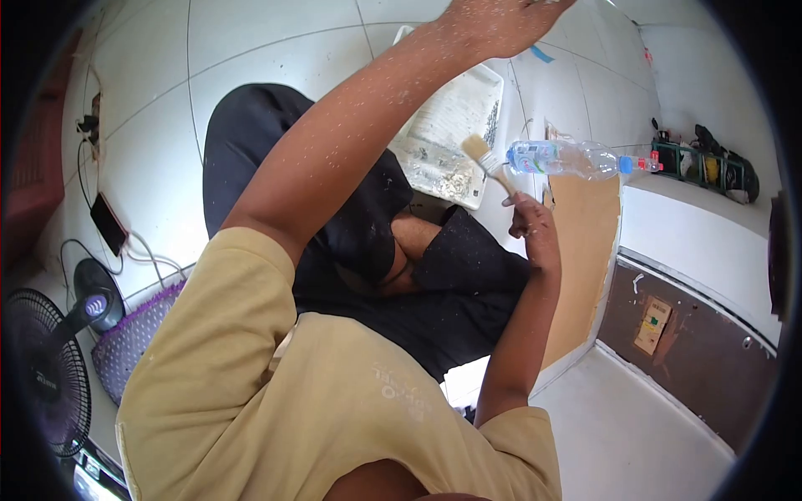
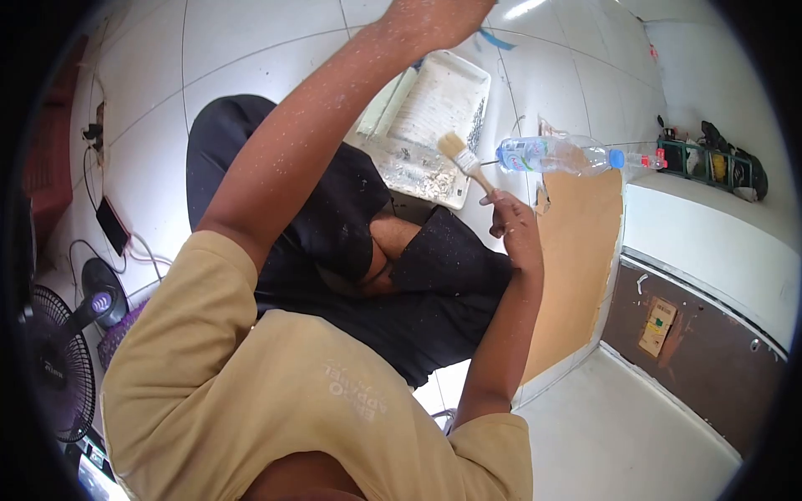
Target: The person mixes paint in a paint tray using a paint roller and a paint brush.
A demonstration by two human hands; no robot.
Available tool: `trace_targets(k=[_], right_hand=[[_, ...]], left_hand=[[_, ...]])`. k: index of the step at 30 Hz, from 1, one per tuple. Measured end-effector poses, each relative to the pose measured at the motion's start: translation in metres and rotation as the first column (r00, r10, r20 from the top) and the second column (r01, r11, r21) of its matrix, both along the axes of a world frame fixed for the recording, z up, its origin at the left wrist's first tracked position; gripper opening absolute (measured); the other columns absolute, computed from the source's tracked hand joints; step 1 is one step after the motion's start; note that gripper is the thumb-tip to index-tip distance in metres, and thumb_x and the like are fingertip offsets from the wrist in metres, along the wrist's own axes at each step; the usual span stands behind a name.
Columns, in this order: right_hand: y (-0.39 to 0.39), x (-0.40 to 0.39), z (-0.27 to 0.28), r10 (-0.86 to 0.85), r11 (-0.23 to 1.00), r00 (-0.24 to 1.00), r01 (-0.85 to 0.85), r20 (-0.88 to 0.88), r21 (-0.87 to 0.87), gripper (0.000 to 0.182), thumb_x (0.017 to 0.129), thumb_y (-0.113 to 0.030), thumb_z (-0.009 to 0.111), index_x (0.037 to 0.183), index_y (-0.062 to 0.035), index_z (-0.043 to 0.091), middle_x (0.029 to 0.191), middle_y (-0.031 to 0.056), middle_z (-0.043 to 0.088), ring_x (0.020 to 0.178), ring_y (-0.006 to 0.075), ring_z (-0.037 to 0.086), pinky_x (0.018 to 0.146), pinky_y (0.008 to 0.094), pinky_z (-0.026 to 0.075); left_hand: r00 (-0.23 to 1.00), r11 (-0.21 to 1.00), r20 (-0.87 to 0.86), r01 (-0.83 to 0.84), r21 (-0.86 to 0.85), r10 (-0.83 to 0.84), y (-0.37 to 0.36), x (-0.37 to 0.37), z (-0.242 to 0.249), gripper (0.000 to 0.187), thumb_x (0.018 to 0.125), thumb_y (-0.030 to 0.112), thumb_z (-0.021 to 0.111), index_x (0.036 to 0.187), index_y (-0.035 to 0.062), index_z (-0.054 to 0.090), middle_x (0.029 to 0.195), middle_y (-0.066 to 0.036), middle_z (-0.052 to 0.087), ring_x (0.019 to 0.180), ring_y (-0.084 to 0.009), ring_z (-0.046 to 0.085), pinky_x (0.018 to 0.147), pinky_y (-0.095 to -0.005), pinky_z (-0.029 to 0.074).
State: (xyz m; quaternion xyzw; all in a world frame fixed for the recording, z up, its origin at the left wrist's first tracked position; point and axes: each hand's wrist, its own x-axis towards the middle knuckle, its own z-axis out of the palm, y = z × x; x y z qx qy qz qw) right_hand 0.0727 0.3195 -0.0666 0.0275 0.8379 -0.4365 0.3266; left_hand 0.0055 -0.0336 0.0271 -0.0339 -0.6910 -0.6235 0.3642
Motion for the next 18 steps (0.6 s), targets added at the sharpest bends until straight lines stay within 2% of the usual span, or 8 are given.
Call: trace_targets(k=[6, 8, 9, 10, 11, 14, 16, 18], right_hand=[[0.007, -0.028, -0.002, 0.027, 0.913, 0.999, -0.041, -0.04, -0.406, 0.037, 0.106, -0.037, 0.061, 0.088, -0.0052, 0.065, 0.067, -0.0036, 0.043, 0.059, 0.0093, 0.041, 0.057, 0.0278, 0.037], [0.0, -0.032, -0.011, 0.06, 0.964, 0.988, -0.094, -0.141, -0.247, 0.043, 0.105, -0.042, 0.062, 0.078, -0.0091, 0.058, 0.065, -0.0035, 0.041, 0.056, 0.0093, 0.036, 0.057, 0.0311, 0.036], [-0.004, -0.035, -0.01, 0.363, 0.915, 0.901, -0.296, -0.238, 0.274, 0.045, 0.105, -0.043, 0.062, 0.076, -0.0097, 0.057, 0.064, -0.0034, 0.042, 0.056, 0.0092, 0.038, 0.057, 0.0308, 0.036], [-0.008, -0.038, -0.011, 0.647, 0.592, 0.744, -0.351, -0.168, 0.726, 0.047, 0.105, -0.044, 0.062, 0.073, -0.0103, 0.056, 0.064, -0.0034, 0.042, 0.057, 0.0092, 0.04, 0.058, 0.0306, 0.035], [-0.018, -0.036, -0.009, 0.419, 0.821, 0.899, -0.314, -0.129, 0.477, 0.053, 0.104, -0.046, 0.063, 0.067, -0.01, 0.053, 0.062, -0.0033, 0.043, 0.057, 0.0095, 0.041, 0.057, 0.0315, 0.036], [-0.038, -0.033, 0.005, 0.292, 0.947, 0.956, -0.285, -0.027, 0.146, 0.056, 0.103, -0.047, 0.065, 0.064, -0.0098, 0.051, 0.062, -0.0041, 0.044, 0.056, 0.0094, 0.041, 0.056, 0.0323, 0.037], [-0.033, -0.046, 0.001, 0.332, 0.919, 0.943, -0.327, 0.015, 0.219, 0.067, 0.102, -0.057, 0.061, 0.079, 0.0065, 0.063, 0.065, 0.0083, 0.052, 0.065, 0.0199, 0.053, 0.066, 0.0412, 0.046], [-0.037, -0.049, -0.006, 0.644, 0.55, 0.752, -0.328, -0.14, 0.768, 0.067, 0.101, -0.057, 0.06, 0.086, 0.0069, 0.072, 0.064, 0.0146, 0.058, 0.065, 0.0241, 0.058, 0.068, 0.0428, 0.048]], left_hand=[[0.999, 0.998, 0.023, -0.024, -0.053, 0.025, 0.001, -0.001, 0.0, 0.046, 0.107, 0.037, 0.055, 0.104, -0.0082, 0.06, 0.08, -0.036, 0.066, 0.082, -0.0545, 0.068, 0.076, -0.0583, 0.054], [1.0, 0.996, 0.008, 0.008, -0.09, -0.008, -0.002, -0.003, -0.003, 0.044, 0.107, 0.036, 0.055, 0.106, -0.0076, 0.06, 0.081, -0.037, 0.066, 0.082, -0.0544, 0.068, 0.076, -0.0585, 0.054], [0.997, 0.996, -0.075, -0.019, -0.093, 0.012, -0.003, 0.002, -0.007, 0.042, 0.107, 0.035, 0.055, 0.107, -0.007, 0.06, 0.081, -0.037, 0.066, 0.081, -0.055, 0.068, 0.076, -0.0591, 0.054], [0.997, 0.994, -0.033, -0.075, -0.081, 0.073, 0.003, -0.011, -0.013, 0.041, 0.107, 0.035, 0.054, 0.11, -0.006, 0.06, 0.08, -0.035, 0.067, 0.08, -0.0563, 0.066, 0.077, -0.0608, 0.054], [0.995, 0.996, -0.087, -0.055, -0.064, 0.049, 0.0, -0.015, -0.011, 0.04, 0.107, 0.034, 0.057, 0.106, -0.0051, 0.061, 0.074, -0.029, 0.066, 0.073, -0.0491, 0.066, 0.072, -0.0566, 0.054], [0.998, 0.998, -0.055, -0.031, -0.048, 0.028, 0.007, -0.012, -0.021, 0.043, 0.106, 0.039, 0.058, 0.101, -0.0037, 0.065, 0.072, -0.023, 0.067, 0.069, -0.0413, 0.068, 0.071, -0.0515, 0.055], [0.999, 0.993, 0.028, -0.016, -0.121, 0.02, 0.009, -0.017, -0.018, 0.054, 0.105, 0.049, 0.056, 0.101, -0.0025, 0.069, 0.081, -0.024, 0.071, 0.078, -0.0402, 0.073, 0.078, -0.0496, 0.059], [0.993, 0.981, 0.119, 0.002, -0.194, 0.021, 0.011, -0.023, -0.016, 0.065, 0.104, 0.06, 0.053, 0.101, -0.0014, 0.074, 0.089, -0.025, 0.076, 0.086, -0.0391, 0.077, 0.085, -0.0477, 0.062]])
